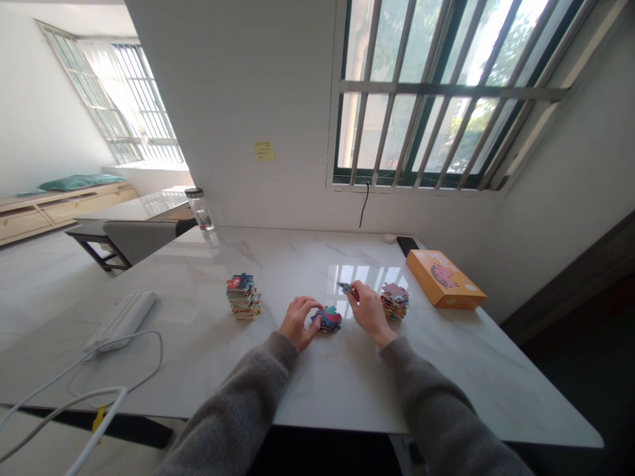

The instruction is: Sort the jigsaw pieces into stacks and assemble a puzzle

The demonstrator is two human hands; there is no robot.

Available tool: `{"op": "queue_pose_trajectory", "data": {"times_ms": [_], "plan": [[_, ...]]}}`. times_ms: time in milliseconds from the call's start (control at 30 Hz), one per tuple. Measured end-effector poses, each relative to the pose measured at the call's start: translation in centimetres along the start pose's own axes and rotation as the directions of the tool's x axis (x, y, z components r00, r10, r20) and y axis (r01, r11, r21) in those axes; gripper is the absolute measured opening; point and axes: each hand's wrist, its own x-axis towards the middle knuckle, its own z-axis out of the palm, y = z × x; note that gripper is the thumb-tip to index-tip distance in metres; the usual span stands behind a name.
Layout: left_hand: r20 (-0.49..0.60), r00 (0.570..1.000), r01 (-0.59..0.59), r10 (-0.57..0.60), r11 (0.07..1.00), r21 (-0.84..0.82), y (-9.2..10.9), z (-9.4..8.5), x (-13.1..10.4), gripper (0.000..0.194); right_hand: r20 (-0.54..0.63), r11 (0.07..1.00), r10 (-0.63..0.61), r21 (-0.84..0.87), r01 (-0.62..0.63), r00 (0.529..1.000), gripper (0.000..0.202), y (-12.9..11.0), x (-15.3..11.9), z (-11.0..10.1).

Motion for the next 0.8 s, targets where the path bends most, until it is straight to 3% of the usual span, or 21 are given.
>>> {"op": "queue_pose_trajectory", "data": {"times_ms": [33,133,267,367,567,700,800], "plan": [[-0.030,0.999,-0.011,0.011,1.000,0.004,0.2,-0.1,0.0,0.020,-0.031,0.995,0.014,0.102,-0.011,0.999,0.008,-0.8,-0.3,-0.2],[-0.097,0.993,-0.069,0.072,0.997,0.027,0.8,-0.4,-0.1,0.034,0.041,0.886,0.008,0.463,-0.026,0.999,0.015,-3.0,-1.5,-0.3],[-0.140,0.981,-0.126,0.136,0.989,0.078,1.3,-0.4,-0.2,0.047,0.174,0.739,0.003,0.663,-0.120,0.985,0.020,-4.8,-2.9,0.7],[-0.152,0.978,-0.132,0.145,0.987,0.091,1.5,-0.5,-0.1,0.042,0.243,0.695,0.012,0.696,-0.183,0.970,0.023,-5.1,-3.4,1.1],[-0.089,0.976,-0.190,0.198,0.977,0.095,1.5,-0.9,-0.2,0.043,0.234,0.795,-0.053,0.599,-0.101,0.971,0.029,-4.8,-3.4,0.8],[-0.063,0.969,-0.228,0.239,0.963,0.145,1.7,-1.3,-0.4,0.044,0.271,0.789,-0.083,0.606,-0.103,0.959,0.034,-5.0,-3.4,0.3],[-0.080,0.971,-0.203,0.224,0.956,0.214,1.9,-2.6,-0.2,0.042,0.196,0.791,-0.017,0.603,-0.106,0.980,0.029,-4.7,-3.3,-0.2]]}}
